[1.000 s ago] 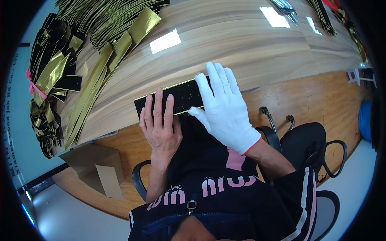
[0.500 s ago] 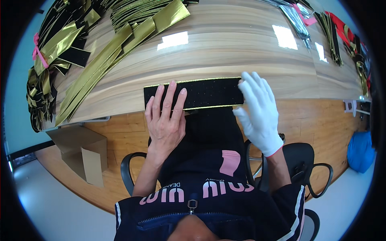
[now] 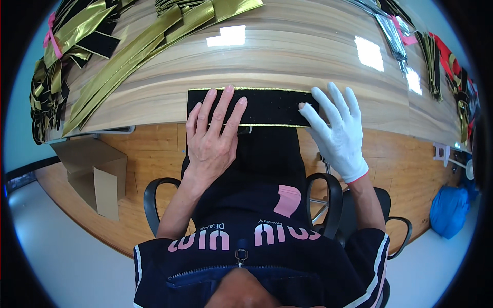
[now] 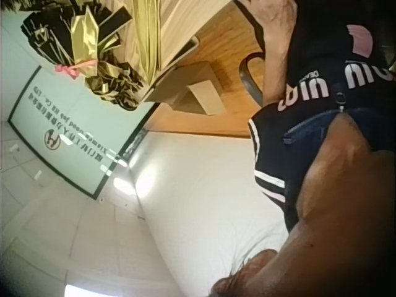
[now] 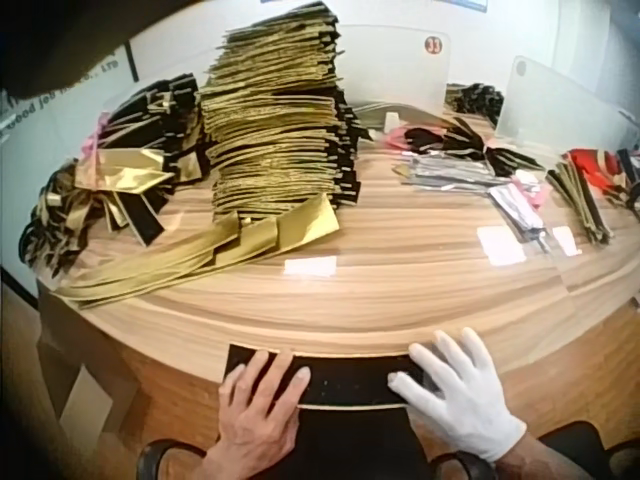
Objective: Folding and wrapping gold-colored decorative foil strips around a black base.
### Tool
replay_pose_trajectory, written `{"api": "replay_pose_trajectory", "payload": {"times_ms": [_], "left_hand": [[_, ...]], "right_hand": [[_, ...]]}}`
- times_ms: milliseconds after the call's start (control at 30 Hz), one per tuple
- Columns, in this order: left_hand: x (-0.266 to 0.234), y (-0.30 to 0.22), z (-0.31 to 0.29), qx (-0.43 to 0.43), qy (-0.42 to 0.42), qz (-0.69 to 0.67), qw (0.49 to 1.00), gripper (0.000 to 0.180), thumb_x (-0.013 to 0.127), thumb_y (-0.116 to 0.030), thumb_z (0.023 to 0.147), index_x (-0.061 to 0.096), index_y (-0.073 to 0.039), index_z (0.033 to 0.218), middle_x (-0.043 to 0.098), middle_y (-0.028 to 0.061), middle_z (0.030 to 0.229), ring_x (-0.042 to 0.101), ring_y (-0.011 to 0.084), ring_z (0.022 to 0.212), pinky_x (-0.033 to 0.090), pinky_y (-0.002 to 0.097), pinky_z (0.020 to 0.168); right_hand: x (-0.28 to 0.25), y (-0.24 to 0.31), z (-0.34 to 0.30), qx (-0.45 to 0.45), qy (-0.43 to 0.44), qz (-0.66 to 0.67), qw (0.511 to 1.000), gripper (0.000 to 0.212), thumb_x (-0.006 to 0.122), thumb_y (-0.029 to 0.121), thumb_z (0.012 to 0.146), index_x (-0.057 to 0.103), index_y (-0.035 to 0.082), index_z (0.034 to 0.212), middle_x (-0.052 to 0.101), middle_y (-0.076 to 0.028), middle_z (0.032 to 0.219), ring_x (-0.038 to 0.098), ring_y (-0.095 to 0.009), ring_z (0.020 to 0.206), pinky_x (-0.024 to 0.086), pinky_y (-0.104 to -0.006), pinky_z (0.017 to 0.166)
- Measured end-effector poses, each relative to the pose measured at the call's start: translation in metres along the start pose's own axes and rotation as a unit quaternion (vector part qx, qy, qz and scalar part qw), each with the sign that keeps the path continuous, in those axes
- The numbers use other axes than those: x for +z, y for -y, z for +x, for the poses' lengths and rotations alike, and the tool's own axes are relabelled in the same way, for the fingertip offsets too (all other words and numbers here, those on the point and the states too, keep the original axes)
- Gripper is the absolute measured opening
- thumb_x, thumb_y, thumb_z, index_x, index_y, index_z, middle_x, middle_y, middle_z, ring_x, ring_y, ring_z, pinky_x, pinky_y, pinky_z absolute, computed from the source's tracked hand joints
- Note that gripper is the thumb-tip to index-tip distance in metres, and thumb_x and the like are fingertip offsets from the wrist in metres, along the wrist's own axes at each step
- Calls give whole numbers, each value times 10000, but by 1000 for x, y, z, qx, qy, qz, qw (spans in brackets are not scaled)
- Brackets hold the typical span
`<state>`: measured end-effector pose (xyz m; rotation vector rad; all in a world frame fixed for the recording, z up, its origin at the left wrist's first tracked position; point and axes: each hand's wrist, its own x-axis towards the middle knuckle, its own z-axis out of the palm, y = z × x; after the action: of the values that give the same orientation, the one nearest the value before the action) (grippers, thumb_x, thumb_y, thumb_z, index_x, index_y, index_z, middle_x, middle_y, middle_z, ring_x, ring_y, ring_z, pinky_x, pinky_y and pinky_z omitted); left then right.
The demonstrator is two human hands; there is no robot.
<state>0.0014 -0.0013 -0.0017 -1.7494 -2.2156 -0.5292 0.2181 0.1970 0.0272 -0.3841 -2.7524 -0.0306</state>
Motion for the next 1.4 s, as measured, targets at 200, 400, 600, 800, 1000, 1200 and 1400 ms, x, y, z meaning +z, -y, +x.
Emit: {"api": "replay_pose_trajectory", "payload": {"times_ms": [200, 400, 600, 800, 1000, 1200, 1400], "left_hand": [[3, 2, -5, -7, -19, -3, 1000, 668, 629, 2, 905, 581, -223, 1532, 511, 49, 1627, 468, 296, 1483, 338, 448, 1197], [4, 0, 0, 1, -12, 17, 1000, 575, 604, -7, 951, 617, -190, 1496, 548, 56, 1594, 490, 291, 1466, 356, 441, 1179], [-1, 2, 10, -13, -33, -22, 999, 549, 586, -33, 965, 621, -181, 1493, 536, 63, 1601, 476, 300, 1473, 353, 449, 1174], [-6, 0, 2, -13, -21, -59, 998, 597, 622, -56, 888, 605, -122, 1480, 511, 107, 1611, 463, 331, 1480, 344, 489, 1203], [-48, -10, 2, -12, -131, -118, 984, 514, 722, -234, 923, 645, -47, 1396, 558, 190, 1532, 506, 408, 1426, 413, 530, 1145], [-53, -1, 4, 24, -246, -115, 962, 356, 723, -162, 878, 725, -71, 1223, 665, 136, 1395, 610, 370, 1299, 477, 495, 1074], [-21, 25, 18, -3, -188, -114, 975, 352, 739, -90, 823, 738, -74, 1174, 694, 98, 1315, 627, 327, 1271, 494, 472, 1051]], "right_hand": [[6, -5, 0, -47, -29, -15, 998, 654, 894, 184, 720, 662, 255, 1327, 618, -123, 1456, 555, -385, 1371, 369, -608, 1189], [18, -15, -7, -60, -70, -8, 996, 669, 896, 189, 695, 657, 200, 1320, 651, -123, 1437, 616, -382, 1317, 357, -609, 1197], [10, -14, 9, -60, -77, -22, 995, 629, 898, 179, 688, 685, 182, 1280, 648, -134, 1432, 595, -381, 1321, 378, -606, 1178], [-7, -5, 18, -89, -50, 36, 994, 407, 819, 60, 768, 718, 126, 1156, 694, -151, 1282, 639, -391, 1232, 468, -580, 1088], [-46, -11, 45, -63, -19, 77, 995, 343, 784, 70, 835, 730, 64, 1174, 759, -135, 1171, 721, -298, 1091, 549, -424, 983], [-88, -83, 162, 128, -211, 208, 946, 264, 624, 107, 1060, 730, -57, 1238, 782, -112, 1012, 678, -128, 853, 540, -294, 800], [-170, -134, 348, 104, -357, 260, 891, 340, 658, 216, 1046, 738, -42, 1253, 768, -90, 1036, 651, -93, 812, 553, -285, 727]]}}
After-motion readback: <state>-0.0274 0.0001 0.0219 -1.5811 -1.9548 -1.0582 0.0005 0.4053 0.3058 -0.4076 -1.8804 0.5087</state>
